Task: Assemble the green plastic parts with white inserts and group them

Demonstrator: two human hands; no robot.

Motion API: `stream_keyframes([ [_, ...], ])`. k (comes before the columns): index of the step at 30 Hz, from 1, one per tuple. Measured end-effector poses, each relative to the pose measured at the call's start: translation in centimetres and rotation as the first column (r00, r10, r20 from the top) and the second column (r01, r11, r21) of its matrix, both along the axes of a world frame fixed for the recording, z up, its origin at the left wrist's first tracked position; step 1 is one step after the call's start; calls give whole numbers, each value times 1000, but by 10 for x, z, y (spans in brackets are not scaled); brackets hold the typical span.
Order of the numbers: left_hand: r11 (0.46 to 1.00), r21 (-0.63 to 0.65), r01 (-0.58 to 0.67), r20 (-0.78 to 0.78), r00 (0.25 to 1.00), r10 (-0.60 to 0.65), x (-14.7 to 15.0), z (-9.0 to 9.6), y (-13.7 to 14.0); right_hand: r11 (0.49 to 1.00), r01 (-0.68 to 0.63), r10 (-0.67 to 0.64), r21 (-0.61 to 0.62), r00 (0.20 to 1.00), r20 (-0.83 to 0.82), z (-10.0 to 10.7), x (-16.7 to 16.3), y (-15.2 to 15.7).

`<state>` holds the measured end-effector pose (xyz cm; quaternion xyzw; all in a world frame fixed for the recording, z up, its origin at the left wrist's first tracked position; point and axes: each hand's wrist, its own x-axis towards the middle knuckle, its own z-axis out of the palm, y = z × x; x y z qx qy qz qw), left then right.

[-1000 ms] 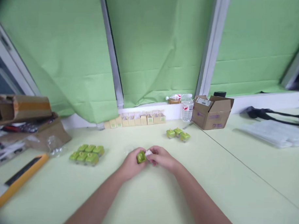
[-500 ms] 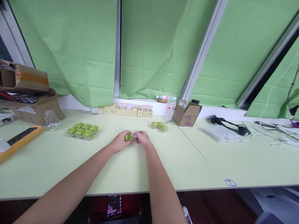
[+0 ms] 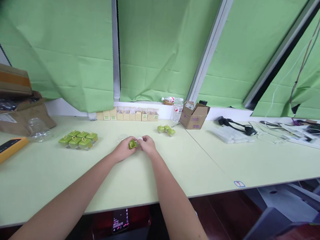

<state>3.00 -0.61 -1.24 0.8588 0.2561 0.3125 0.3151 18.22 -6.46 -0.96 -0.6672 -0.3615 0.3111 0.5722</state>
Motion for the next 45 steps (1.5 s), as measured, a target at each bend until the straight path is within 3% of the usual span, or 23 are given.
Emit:
stream_keyframes([
  [5, 1000, -9, -11, -6, 1000, 11, -1, 2, -1, 998, -37, 44, 44, 987, -154, 2, -6, -2],
  [10, 1000, -1, -13, -7, 1000, 13, 0, 0, 0, 996, -44, 59, 78, 977, -206, 2, -6, -3],
  [28, 998, -2, 57, 39, 998, -56, -1, 2, -1, 990, -120, 130, 68, 974, -185, 6, -6, -7],
  [34, 1000, -13, -6, 40, 999, 6, 1, 0, 3, 994, -65, 85, 91, 966, -246, 13, -9, -9],
  [45, 997, 68, 35, 124, 991, -43, 0, -2, 7, 971, -192, 206, 143, 973, -99, 11, -12, -13],
])
